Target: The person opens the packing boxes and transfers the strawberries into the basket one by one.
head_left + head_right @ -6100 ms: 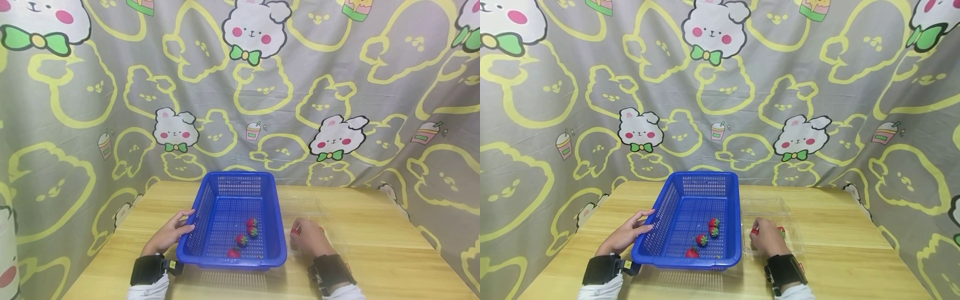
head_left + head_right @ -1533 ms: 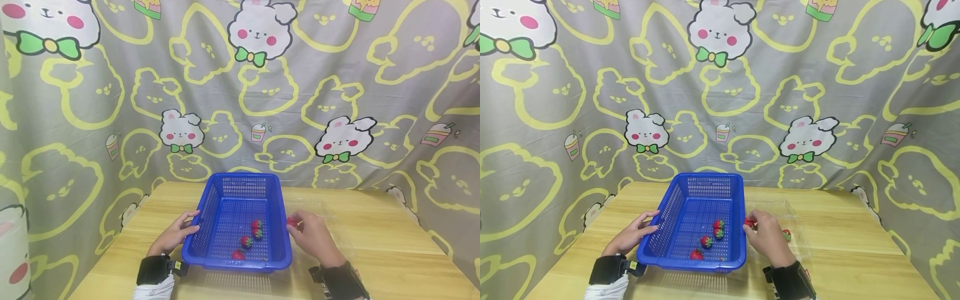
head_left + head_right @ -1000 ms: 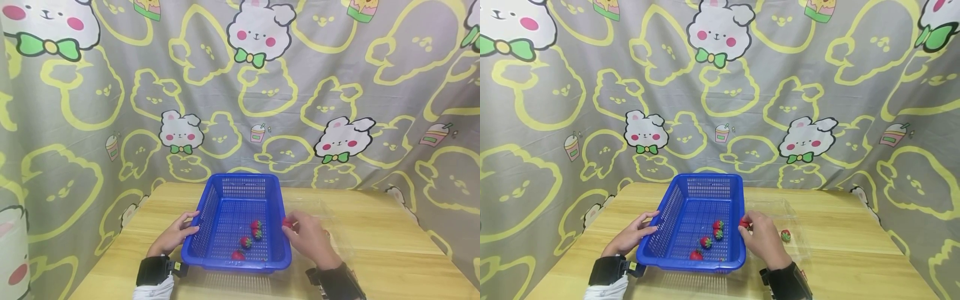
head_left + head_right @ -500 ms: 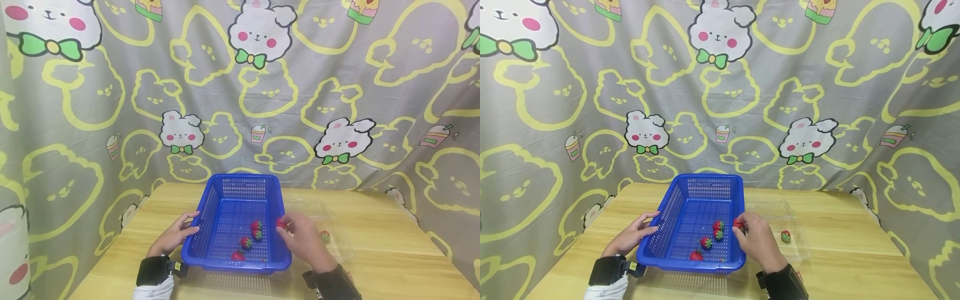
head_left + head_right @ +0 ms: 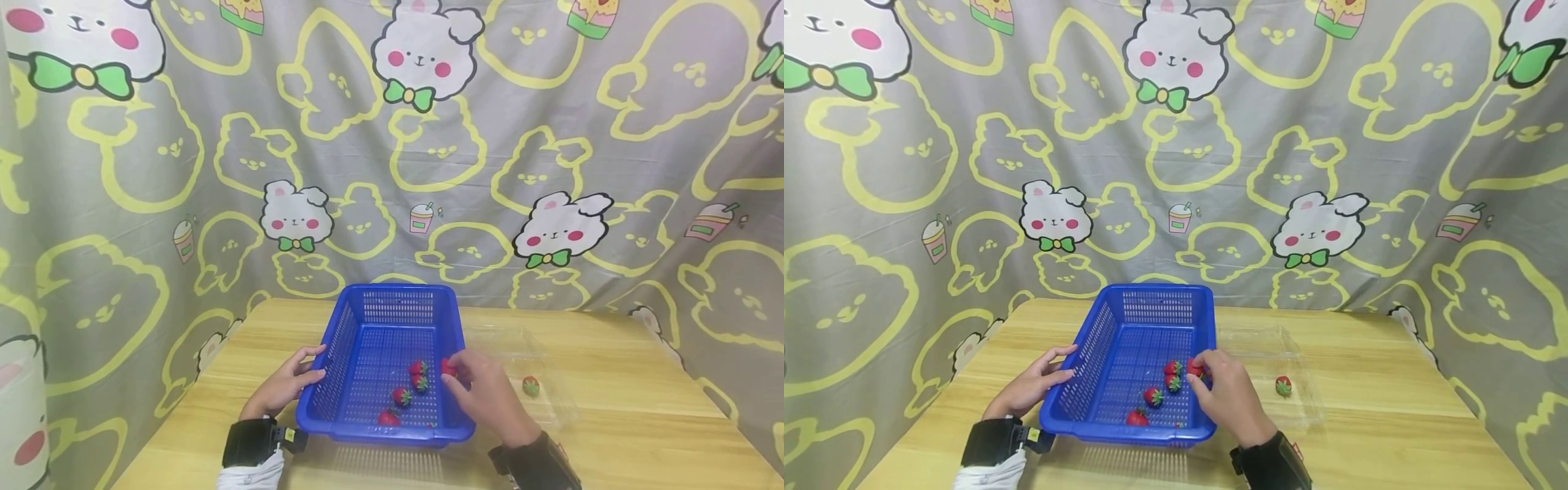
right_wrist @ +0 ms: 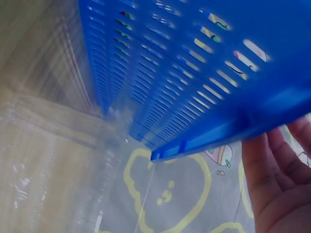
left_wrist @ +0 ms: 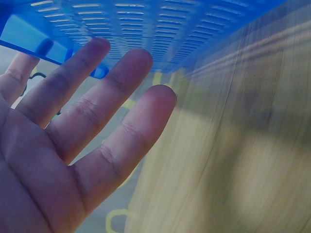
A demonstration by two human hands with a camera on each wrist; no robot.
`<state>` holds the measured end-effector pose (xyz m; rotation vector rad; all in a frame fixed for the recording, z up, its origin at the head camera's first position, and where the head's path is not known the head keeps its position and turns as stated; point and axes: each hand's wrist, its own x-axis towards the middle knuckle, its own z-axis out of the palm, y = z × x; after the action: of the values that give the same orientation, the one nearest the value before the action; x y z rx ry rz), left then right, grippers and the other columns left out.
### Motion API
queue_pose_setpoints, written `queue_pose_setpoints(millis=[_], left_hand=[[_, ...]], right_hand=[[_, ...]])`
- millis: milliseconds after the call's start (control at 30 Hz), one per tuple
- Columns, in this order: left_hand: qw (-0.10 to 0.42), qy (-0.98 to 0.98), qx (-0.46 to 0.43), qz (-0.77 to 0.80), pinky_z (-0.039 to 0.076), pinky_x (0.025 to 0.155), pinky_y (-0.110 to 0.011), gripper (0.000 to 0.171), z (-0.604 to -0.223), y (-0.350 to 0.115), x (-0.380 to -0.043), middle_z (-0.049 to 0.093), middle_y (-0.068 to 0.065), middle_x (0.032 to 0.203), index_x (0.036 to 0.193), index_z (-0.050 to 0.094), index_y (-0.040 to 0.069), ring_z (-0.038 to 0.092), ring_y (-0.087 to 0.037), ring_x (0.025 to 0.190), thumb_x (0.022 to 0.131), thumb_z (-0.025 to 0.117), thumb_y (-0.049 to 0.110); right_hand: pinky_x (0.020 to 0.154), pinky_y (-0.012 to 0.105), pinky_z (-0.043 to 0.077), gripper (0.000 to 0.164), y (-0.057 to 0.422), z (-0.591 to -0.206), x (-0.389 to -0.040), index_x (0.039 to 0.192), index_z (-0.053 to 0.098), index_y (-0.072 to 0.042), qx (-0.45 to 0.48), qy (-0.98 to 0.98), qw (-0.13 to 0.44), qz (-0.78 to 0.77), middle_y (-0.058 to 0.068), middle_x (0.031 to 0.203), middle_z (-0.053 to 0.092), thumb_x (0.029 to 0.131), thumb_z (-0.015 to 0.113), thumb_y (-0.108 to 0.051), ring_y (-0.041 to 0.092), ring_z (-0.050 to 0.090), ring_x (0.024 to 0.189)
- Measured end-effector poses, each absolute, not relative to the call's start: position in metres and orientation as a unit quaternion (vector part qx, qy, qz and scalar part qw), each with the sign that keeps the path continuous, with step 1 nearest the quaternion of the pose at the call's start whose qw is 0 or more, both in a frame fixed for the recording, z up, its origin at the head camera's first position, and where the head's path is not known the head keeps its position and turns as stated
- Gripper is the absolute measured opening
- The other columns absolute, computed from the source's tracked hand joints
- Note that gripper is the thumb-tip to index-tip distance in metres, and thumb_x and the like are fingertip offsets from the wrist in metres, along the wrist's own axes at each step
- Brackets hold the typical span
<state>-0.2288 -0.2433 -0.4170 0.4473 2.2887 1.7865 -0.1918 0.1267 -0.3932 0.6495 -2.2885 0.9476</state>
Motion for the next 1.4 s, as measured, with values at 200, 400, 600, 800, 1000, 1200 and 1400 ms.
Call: queue_pose_setpoints(millis=[200,400,600,800,1000,1200,1400], left_hand=[[0.101,0.776,0.147,0.604,0.053,0.085,-0.052,0.059,-0.417,-0.243,-0.228,0.044,-0.038,0.134,0.147,0.03,0.0,0.059,-0.043,0.11,0.098,0.057,0.021],[0.102,0.777,0.151,0.602,0.053,0.085,-0.052,0.059,-0.419,-0.244,-0.229,0.043,-0.038,0.135,0.147,0.03,0.0,0.058,-0.044,0.111,0.099,0.057,0.022],[0.108,0.774,0.151,0.606,0.053,0.086,-0.052,0.06,-0.419,-0.244,-0.231,0.042,-0.038,0.136,0.147,0.029,0.0,0.058,-0.043,0.112,0.099,0.057,0.021],[0.105,0.779,0.145,0.601,0.052,0.087,-0.053,0.06,-0.419,-0.243,-0.231,0.041,-0.038,0.137,0.148,0.03,0.002,0.057,-0.044,0.113,0.098,0.057,0.022],[0.097,0.787,0.135,0.594,0.052,0.087,-0.054,0.06,-0.418,-0.243,-0.23,0.043,-0.037,0.136,0.148,0.031,0.003,0.057,-0.045,0.113,0.098,0.058,0.023],[0.1,0.785,0.135,0.596,0.052,0.086,-0.053,0.06,-0.419,-0.243,-0.23,0.043,-0.037,0.136,0.148,0.03,0.003,0.057,-0.044,0.112,0.098,0.058,0.023],[0.1,0.787,0.135,0.593,0.052,0.087,-0.053,0.06,-0.417,-0.243,-0.231,0.042,-0.037,0.136,0.148,0.03,0.003,0.056,-0.045,0.113,0.098,0.058,0.023]], right_hand=[[0.063,0.024,0.054,0.022,0.123,-0.4,-0.195,0.086,0.066,-0.011,0.24,-0.863,0.274,0.351,-0.004,0.08,0.064,0.074,0.083,-0.004,0.012,0.061,0.07],[0.063,0.025,0.052,0.023,0.118,-0.406,-0.195,0.086,0.067,-0.01,0.277,-0.845,0.299,0.346,-0.004,0.082,0.065,0.071,0.083,-0.004,0.01,0.059,0.072],[0.068,0.028,0.052,0.024,0.116,-0.412,-0.195,0.088,0.068,-0.014,0.264,-0.851,0.282,0.355,-0.006,0.085,0.067,0.072,0.083,-0.004,0.006,0.06,0.076],[0.074,0.033,0.053,0.022,0.117,-0.413,-0.196,0.088,0.068,-0.016,0.252,-0.861,0.263,0.355,-0.007,0.087,0.068,0.074,0.082,-0.007,0.009,0.063,0.083],[0.075,0.034,0.054,0.017,0.117,-0.412,-0.197,0.083,0.067,-0.017,0.253,-0.861,0.259,0.358,-0.009,0.083,0.067,0.077,0.078,-0.006,0.011,0.064,0.082],[0.073,0.032,0.054,0.018,0.117,-0.412,-0.197,0.082,0.066,-0.017,0.253,-0.859,0.263,0.358,-0.009,0.081,0.066,0.077,0.077,-0.004,0.011,0.064,0.079],[0.071,0.032,0.054,0.018,0.119,-0.412,-0.199,0.081,0.066,-0.017,0.257,-0.856,0.281,0.35,-0.008,0.08,0.065,0.075,0.078,-0.004,0.012,0.063,0.077]])
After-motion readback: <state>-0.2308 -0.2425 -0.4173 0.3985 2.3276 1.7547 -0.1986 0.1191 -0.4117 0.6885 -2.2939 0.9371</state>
